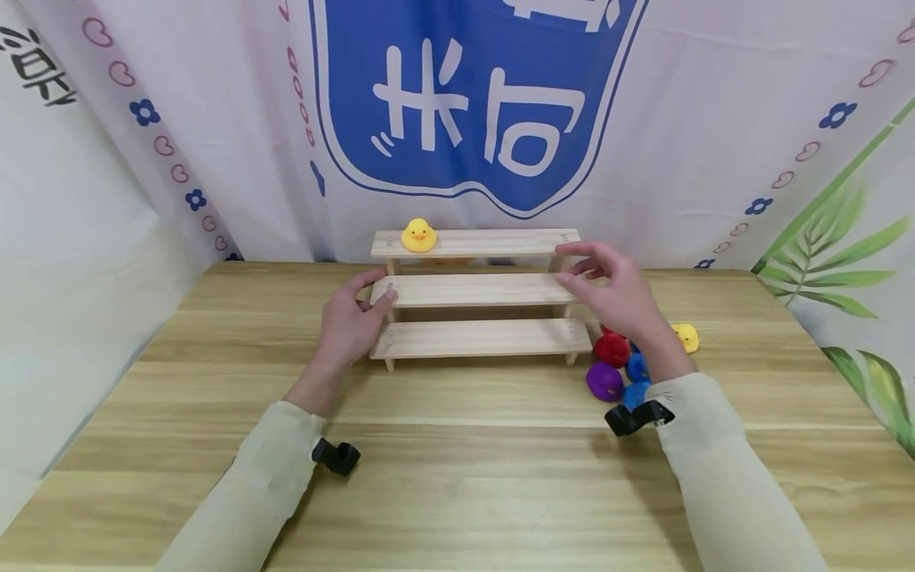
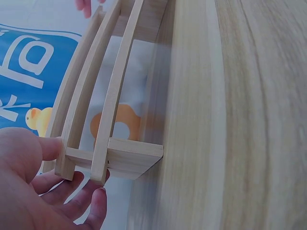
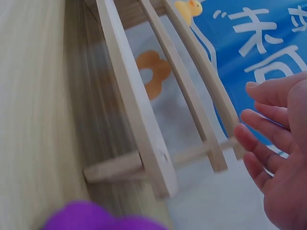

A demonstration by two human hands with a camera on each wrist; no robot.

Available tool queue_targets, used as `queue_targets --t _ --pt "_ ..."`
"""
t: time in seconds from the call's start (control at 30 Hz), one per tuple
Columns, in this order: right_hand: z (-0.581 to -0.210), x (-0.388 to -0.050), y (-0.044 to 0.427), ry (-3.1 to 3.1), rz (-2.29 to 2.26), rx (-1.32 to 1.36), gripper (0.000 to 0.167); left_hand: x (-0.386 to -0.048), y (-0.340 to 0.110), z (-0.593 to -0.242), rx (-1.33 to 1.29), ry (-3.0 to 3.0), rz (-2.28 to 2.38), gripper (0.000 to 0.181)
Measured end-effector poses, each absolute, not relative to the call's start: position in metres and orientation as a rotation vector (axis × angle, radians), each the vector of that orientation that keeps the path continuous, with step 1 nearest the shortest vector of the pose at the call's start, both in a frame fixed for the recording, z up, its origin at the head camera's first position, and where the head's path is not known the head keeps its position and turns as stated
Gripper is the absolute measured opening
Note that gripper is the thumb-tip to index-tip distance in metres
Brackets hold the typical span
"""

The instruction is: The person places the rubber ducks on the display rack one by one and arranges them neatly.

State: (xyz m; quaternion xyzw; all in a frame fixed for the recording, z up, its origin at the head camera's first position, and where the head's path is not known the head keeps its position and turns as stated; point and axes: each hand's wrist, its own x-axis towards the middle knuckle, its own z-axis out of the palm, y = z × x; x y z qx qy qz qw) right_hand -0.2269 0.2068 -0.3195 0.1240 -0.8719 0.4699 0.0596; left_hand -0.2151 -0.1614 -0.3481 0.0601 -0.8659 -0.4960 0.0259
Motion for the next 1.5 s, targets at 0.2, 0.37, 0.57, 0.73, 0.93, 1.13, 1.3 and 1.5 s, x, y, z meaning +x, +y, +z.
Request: queue_targets --t 0.2,0.37,0.57,0.73,0.93,1.13,1.3,1.5 --pt "-0.322 -0.22 0.22 -2.617 1.423 0.286 0.039 -0.212 -0.167 -0.347 0.21 -2.692 -1.513 0.051" --pt "-0.325 -0.217 0.232 -2.593 1.493 0.225 0.041 -0.211 -0.171 -0.345 0.222 -2.702 -1.505 0.052" --pt "-0.331 -0.217 0.258 -2.623 1.469 0.175 0.045 -0.213 -0.168 -0.346 0.19 -2.697 -1.506 0.052" --pt "-0.34 -0.22 0.279 -2.678 1.404 0.224 0.047 -0.215 -0.165 -0.346 0.173 -2.68 -1.517 0.052" --pt "-0.348 -0.221 0.295 -2.754 1.38 0.238 0.045 -0.216 -0.163 -0.347 0.18 -2.673 -1.523 0.051" --pt "-0.352 -0.221 0.303 -2.887 1.361 0.219 0.048 -0.216 -0.161 -0.349 0.161 -2.673 -1.515 0.051" --pt "-0.352 -0.222 0.304 -2.959 1.381 0.217 0.052 -0.216 -0.161 -0.35 0.155 -2.67 -1.519 0.05" --pt "-0.351 -0.223 0.305 -2.974 1.388 0.234 0.052 -0.215 -0.161 -0.348 0.153 -2.67 -1.513 0.05"
